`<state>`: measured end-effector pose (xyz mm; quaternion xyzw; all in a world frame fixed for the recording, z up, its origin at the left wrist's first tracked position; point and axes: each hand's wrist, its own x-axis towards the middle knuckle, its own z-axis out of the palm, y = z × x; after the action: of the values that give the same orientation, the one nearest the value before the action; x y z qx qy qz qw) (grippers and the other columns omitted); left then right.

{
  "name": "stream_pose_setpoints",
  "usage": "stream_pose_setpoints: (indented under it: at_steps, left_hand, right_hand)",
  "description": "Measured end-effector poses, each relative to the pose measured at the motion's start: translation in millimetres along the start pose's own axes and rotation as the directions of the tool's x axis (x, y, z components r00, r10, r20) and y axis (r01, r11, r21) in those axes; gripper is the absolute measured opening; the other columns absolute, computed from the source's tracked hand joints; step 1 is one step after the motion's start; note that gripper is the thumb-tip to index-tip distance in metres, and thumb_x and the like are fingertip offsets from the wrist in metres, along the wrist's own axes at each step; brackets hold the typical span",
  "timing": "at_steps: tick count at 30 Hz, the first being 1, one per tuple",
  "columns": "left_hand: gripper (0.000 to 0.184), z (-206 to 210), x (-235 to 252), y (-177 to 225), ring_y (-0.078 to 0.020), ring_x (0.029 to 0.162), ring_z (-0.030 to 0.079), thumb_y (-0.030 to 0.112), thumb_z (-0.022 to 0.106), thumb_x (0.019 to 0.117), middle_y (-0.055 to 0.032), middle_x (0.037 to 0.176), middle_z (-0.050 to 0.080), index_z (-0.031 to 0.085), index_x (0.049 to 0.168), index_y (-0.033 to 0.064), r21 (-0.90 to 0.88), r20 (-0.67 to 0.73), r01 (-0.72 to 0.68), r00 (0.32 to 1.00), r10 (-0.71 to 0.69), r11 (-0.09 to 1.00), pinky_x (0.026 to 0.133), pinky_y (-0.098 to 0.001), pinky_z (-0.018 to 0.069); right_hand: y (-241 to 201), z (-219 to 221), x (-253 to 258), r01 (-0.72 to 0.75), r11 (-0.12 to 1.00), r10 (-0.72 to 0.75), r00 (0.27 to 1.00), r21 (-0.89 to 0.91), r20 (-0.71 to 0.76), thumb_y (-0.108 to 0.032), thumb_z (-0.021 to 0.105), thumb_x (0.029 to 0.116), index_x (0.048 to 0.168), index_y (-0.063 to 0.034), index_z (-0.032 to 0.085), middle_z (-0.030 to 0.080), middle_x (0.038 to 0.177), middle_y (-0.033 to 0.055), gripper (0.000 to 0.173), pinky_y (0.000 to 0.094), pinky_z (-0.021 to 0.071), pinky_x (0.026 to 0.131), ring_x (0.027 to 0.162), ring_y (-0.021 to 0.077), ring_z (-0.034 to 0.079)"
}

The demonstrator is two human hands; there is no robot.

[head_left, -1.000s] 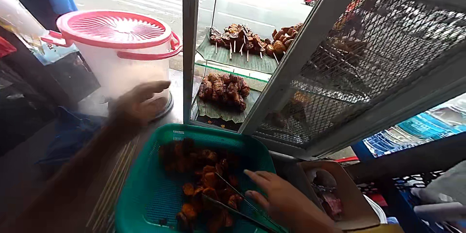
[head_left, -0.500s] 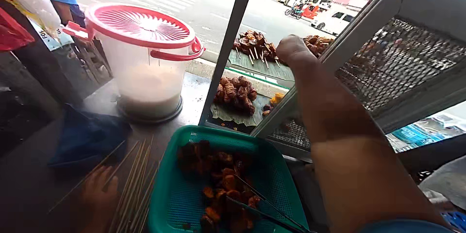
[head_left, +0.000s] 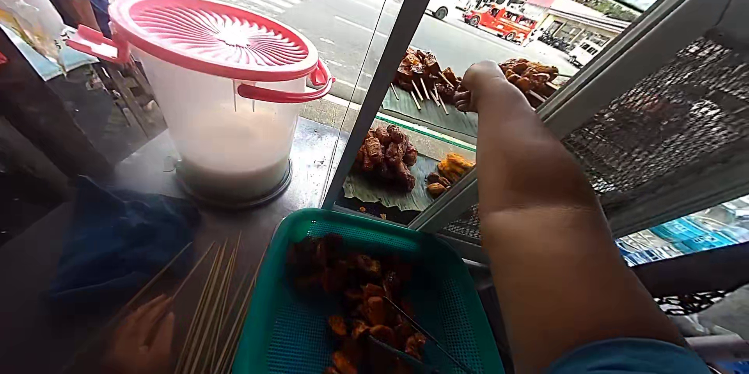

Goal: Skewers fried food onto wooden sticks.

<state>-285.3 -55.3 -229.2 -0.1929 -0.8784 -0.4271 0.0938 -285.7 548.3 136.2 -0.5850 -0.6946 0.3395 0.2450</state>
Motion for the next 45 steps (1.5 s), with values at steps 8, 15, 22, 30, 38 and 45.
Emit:
stream_pose_setpoints:
  at_steps: [8, 15, 22, 30, 38, 45]
  left_hand:
    - [0.030, 0, -1, -1, -0.0463, 0.123, 0.059, 0.007, 0.052, 0.1004, -0.0315, 0.126, 0.065, 0.070, 0.117, -0.0101, -0.013, -0.005, 0.001, 1.000, -0.001, 1.000, 0.110, -0.0510, 0.0421]
    - [0.030, -1, 0, 2, -0.0470, 0.122, 0.059, 0.006, 0.052, 0.1008, -0.0320, 0.125, 0.065, 0.070, 0.117, -0.0108, -0.018, -0.003, 0.003, 1.000, -0.003, 1.000, 0.110, -0.0504, 0.0425]
    - [0.031, -7, 1, 10, -0.0485, 0.123, 0.059, 0.007, 0.050, 0.1019, -0.0328, 0.125, 0.065, 0.068, 0.118, -0.0123, -0.018, 0.035, 0.022, 0.999, -0.021, 1.000, 0.110, -0.0525, 0.0425]
    - [0.031, -8, 1, 13, -0.0464, 0.123, 0.059, 0.008, 0.050, 0.1022, -0.0316, 0.125, 0.065, 0.069, 0.118, -0.0111, 0.000, 0.050, 0.047, 0.998, -0.047, 0.999, 0.110, -0.0510, 0.0423]
    - [0.030, -5, -2, 9, -0.0456, 0.122, 0.060, 0.007, 0.051, 0.1019, -0.0311, 0.123, 0.066, 0.070, 0.117, -0.0103, -0.010, 0.018, 0.028, 0.999, -0.028, 1.000, 0.109, -0.0497, 0.0438]
    - [0.029, 1, -3, 0, -0.0454, 0.117, 0.063, 0.006, 0.052, 0.1010, -0.0307, 0.119, 0.068, 0.071, 0.114, -0.0107, -0.024, -0.046, -0.008, 0.999, 0.007, 1.000, 0.106, -0.0491, 0.0463]
  right_hand:
    - [-2, -4, 1, 0.099, 0.995, -0.098, 0.995, 0.023, -0.017, -0.013, 0.045, 0.1033, 0.140, -0.0022, 0.050, 0.056, 0.130, 0.0178, 0.039, 0.0432, 0.0533, 0.086, 0.106, 0.0260, 0.062]
    - [-3, -10, -16, 0.214, 0.924, -0.242, 0.969, -0.317, -0.051, -0.011, 0.046, 0.1034, 0.128, 0.0072, 0.059, 0.058, 0.134, 0.0256, 0.033, 0.0555, 0.0485, 0.098, 0.123, 0.0364, 0.059]
    - [3, -7, -9, 0.224, 0.970, -0.233, 0.968, -0.097, -0.090, -0.016, 0.041, 0.1033, 0.119, 0.0001, 0.063, 0.064, 0.113, 0.0149, 0.031, 0.0480, 0.0512, 0.082, 0.094, 0.0256, 0.063]
    - [-17, 8, -40, 0.182, 0.980, -0.187, 0.981, 0.077, 0.054, -0.030, 0.040, 0.1064, 0.135, -0.0091, 0.054, 0.065, 0.112, 0.0121, 0.038, 0.0351, 0.0525, 0.068, 0.079, 0.0185, 0.064]
    - [-13, 26, -25, 0.290, 0.957, -0.288, 0.956, -0.021, 0.049, -0.017, 0.055, 0.1014, 0.118, -0.0038, 0.061, 0.064, 0.097, 0.0080, 0.022, 0.0335, 0.0523, 0.063, 0.069, 0.0149, 0.060]
    - [-5, 3, -5, 0.390, 0.919, -0.393, 0.918, -0.054, -0.056, -0.007, 0.054, 0.0968, 0.129, 0.0028, 0.055, 0.067, 0.107, 0.0162, 0.034, 0.0458, 0.0560, 0.078, 0.087, 0.0247, 0.068]
